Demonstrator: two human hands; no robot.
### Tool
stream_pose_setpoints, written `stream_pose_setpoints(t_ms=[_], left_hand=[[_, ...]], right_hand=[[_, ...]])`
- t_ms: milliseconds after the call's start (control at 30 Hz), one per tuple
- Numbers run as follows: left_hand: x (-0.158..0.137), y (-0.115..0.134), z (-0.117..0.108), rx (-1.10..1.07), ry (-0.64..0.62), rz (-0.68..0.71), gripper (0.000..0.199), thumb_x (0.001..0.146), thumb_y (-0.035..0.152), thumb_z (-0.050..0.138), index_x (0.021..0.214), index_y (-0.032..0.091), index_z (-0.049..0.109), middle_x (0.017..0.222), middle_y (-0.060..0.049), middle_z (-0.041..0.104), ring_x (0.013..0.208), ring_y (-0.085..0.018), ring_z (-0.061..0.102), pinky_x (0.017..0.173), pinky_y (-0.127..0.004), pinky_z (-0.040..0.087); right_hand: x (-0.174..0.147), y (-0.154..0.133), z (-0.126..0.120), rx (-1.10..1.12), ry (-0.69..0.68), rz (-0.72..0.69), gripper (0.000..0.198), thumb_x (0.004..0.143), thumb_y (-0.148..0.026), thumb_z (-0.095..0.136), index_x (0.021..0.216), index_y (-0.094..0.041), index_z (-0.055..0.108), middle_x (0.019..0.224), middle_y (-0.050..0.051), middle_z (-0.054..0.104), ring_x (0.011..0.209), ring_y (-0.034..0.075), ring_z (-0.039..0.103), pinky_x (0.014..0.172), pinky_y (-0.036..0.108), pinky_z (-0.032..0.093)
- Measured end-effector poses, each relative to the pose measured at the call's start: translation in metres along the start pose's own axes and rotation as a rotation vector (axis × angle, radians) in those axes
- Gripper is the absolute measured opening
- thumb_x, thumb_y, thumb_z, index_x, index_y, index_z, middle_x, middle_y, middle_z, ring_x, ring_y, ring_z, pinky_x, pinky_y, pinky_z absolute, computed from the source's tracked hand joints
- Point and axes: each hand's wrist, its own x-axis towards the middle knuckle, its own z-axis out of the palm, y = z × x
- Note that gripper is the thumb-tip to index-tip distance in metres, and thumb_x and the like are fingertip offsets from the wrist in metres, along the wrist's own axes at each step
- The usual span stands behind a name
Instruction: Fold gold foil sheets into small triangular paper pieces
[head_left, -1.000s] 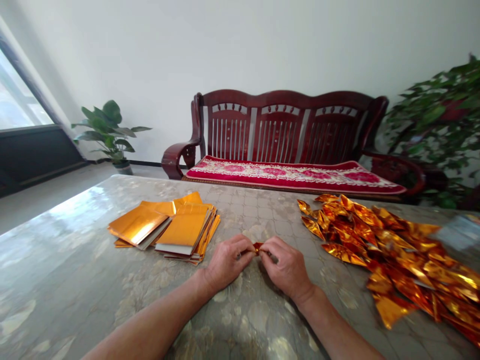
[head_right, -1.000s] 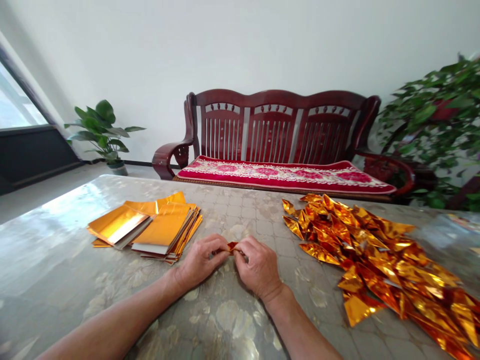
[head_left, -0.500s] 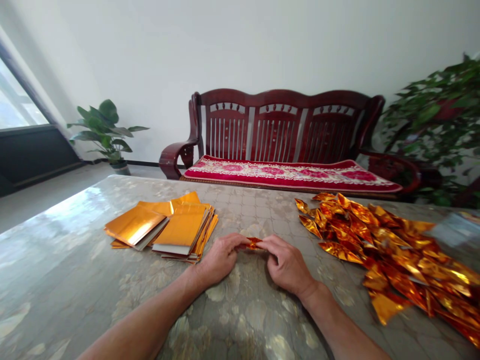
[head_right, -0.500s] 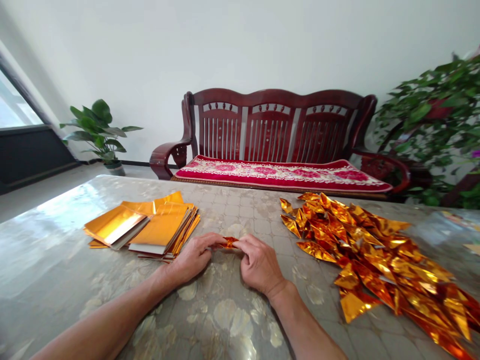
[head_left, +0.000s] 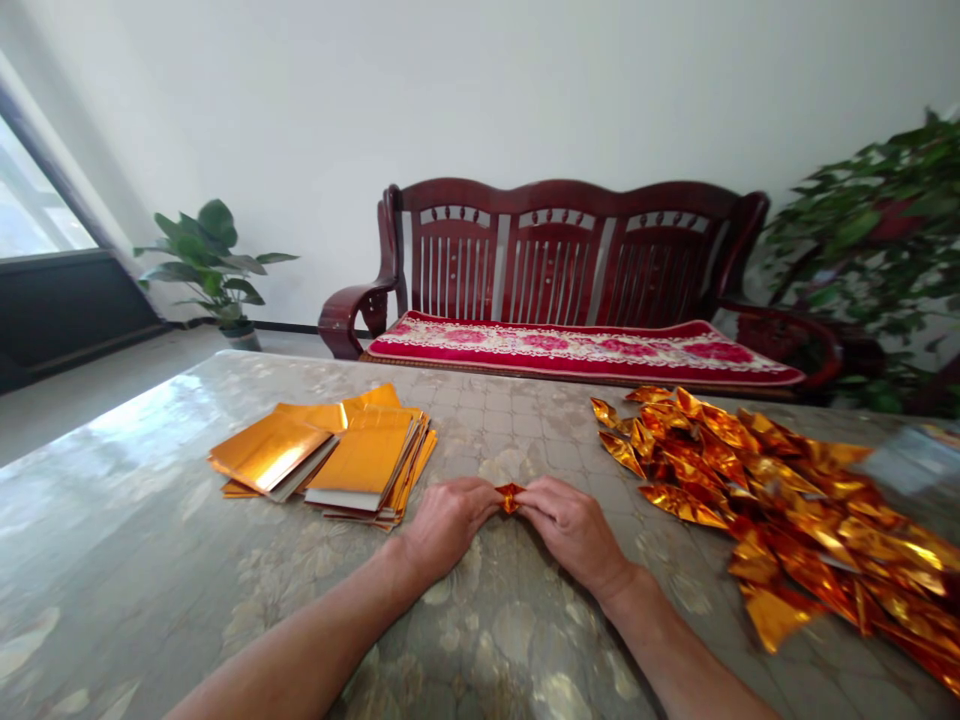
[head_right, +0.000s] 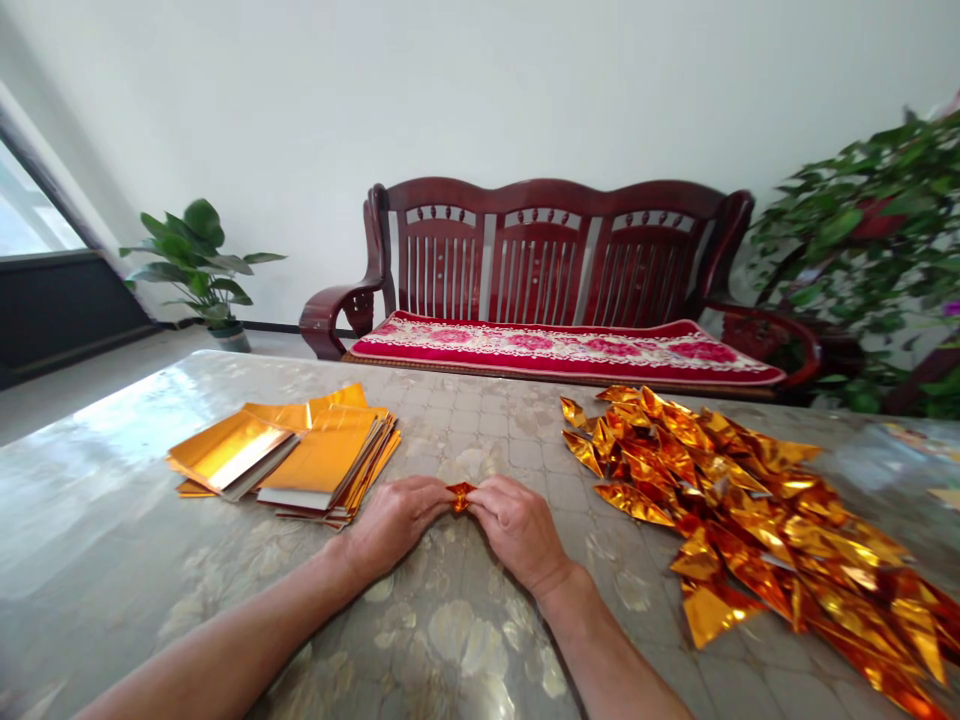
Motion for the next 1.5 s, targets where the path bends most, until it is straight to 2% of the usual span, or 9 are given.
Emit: stream_pose_setpoints(t_ms=[200, 533, 1500], left_hand=[[0.0, 0.001, 0.004, -0.11, 0.043, -0.015, 0.022, 0.096, 0.024, 0.051, 0.101, 0.023, 0.072, 0.097, -0.003, 0.073, 0.09, -0.014, 0.067, 0.083, -0.023, 0.05], [-0.001, 0.002, 0.009, -0.161, 0.117, -0.057, 0.02, 0.094, 0.02, 0.056, 0.101, 0.026, 0.074, 0.096, 0.0, 0.075, 0.089, -0.013, 0.068, 0.081, -0.021, 0.05], [0.001, 0.003, 0.012, -0.171, 0.124, -0.095, 0.015, 0.091, 0.02, 0.059, 0.092, 0.023, 0.074, 0.088, -0.001, 0.075, 0.081, -0.013, 0.068, 0.077, -0.02, 0.05]], right_hand=[[0.002, -0.007, 0.001, 0.02, 0.056, -0.014, 0.02, 0.091, -0.016, 0.056, 0.099, -0.024, 0.073, 0.092, 0.004, 0.071, 0.084, 0.016, 0.067, 0.076, 0.025, 0.054], [0.001, -0.012, 0.002, 0.003, 0.062, -0.007, 0.025, 0.091, -0.013, 0.052, 0.102, -0.024, 0.072, 0.097, 0.004, 0.072, 0.088, 0.015, 0.069, 0.079, 0.025, 0.056], [0.001, -0.013, 0.009, 0.05, 0.084, 0.049, 0.023, 0.089, -0.014, 0.055, 0.097, -0.024, 0.074, 0.095, 0.003, 0.073, 0.085, 0.016, 0.07, 0.077, 0.026, 0.057]])
